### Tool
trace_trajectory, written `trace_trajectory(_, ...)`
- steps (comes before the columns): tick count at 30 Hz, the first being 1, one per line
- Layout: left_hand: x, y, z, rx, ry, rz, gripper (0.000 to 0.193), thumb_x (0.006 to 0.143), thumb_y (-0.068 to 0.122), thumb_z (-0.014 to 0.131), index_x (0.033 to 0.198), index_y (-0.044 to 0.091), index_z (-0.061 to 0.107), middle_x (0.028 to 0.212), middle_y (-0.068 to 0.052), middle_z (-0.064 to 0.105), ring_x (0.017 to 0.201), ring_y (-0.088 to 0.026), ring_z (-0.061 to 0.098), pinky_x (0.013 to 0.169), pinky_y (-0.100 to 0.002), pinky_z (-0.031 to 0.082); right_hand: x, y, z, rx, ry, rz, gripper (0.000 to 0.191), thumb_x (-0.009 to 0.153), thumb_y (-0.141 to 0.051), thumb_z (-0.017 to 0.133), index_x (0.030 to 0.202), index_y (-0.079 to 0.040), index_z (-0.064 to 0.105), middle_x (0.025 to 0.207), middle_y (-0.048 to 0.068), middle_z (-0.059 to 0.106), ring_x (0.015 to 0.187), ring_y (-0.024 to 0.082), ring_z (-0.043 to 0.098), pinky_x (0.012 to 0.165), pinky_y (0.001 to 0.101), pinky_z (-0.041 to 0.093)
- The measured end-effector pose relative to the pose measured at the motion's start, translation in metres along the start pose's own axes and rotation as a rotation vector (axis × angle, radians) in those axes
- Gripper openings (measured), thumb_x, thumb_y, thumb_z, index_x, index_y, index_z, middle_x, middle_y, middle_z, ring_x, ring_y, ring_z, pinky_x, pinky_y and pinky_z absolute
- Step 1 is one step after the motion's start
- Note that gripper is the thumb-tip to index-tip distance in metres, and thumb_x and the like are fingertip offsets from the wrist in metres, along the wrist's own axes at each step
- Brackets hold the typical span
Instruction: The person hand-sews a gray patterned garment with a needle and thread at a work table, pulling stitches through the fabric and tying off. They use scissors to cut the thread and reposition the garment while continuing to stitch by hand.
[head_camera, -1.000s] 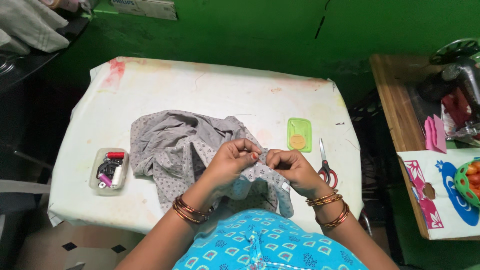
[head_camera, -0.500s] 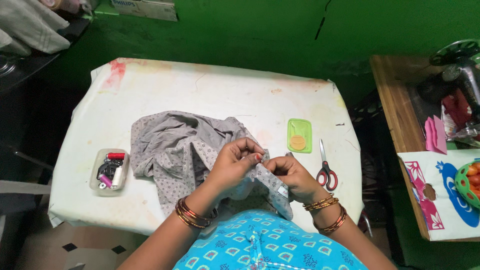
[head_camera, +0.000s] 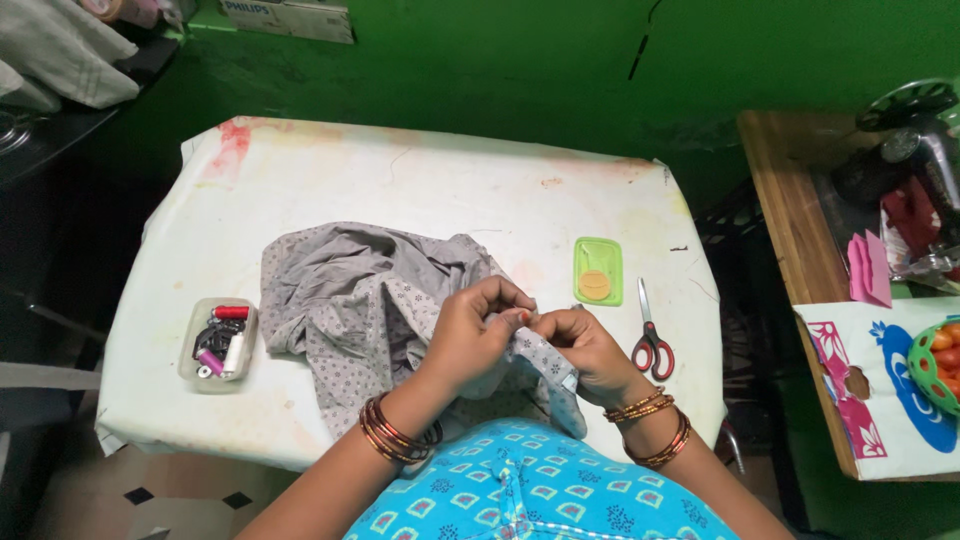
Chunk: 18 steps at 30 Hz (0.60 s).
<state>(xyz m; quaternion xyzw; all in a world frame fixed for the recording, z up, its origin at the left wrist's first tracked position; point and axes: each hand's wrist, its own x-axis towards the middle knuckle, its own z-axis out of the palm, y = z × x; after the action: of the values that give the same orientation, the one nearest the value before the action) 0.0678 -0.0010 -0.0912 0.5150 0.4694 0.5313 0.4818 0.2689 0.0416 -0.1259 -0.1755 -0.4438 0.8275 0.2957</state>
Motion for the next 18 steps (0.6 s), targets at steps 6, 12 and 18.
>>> trace_trajectory(6,0.002,-0.004,-0.001,-0.055,-0.017,0.016,0.007,0.091,-0.001,0.065,0.097,-0.002,0.068,0.090,-0.007,0.074,0.086,-0.010,0.071,0.078,-0.026,0.058,0.002,-0.004,0.005,-0.076,0.051,-0.039,0.007,0.088,0.002,0.074,0.087,-0.001,0.068,0.091,0.003,0.072,0.082,0.009,0.067,0.075,0.0246,0.055)
trace_trajectory(12,0.003,-0.011,0.000,0.050,0.022,0.008,0.007,0.091,0.001,0.067,0.096,-0.003,0.070,0.087,-0.007,0.075,0.082,-0.011,0.071,0.074,-0.025,0.057,0.007,0.002,0.001,0.006,0.058,-0.098,0.026,0.085,0.008,0.075,0.091,-0.009,0.057,0.091,0.003,0.068,0.083,0.009,0.065,0.077,0.0250,0.054)
trace_trajectory(18,0.004,-0.027,-0.002,-0.020,0.034,0.002,0.006,0.091,0.001,0.068,0.096,-0.002,0.070,0.087,-0.005,0.075,0.080,-0.009,0.069,0.073,-0.025,0.056,0.009,0.004,-0.002,-0.061,0.091,-0.102,0.019,0.090,0.010,0.071,0.093,-0.006,0.060,0.093,0.004,0.068,0.087,0.011,0.065,0.082,0.0264,0.054)
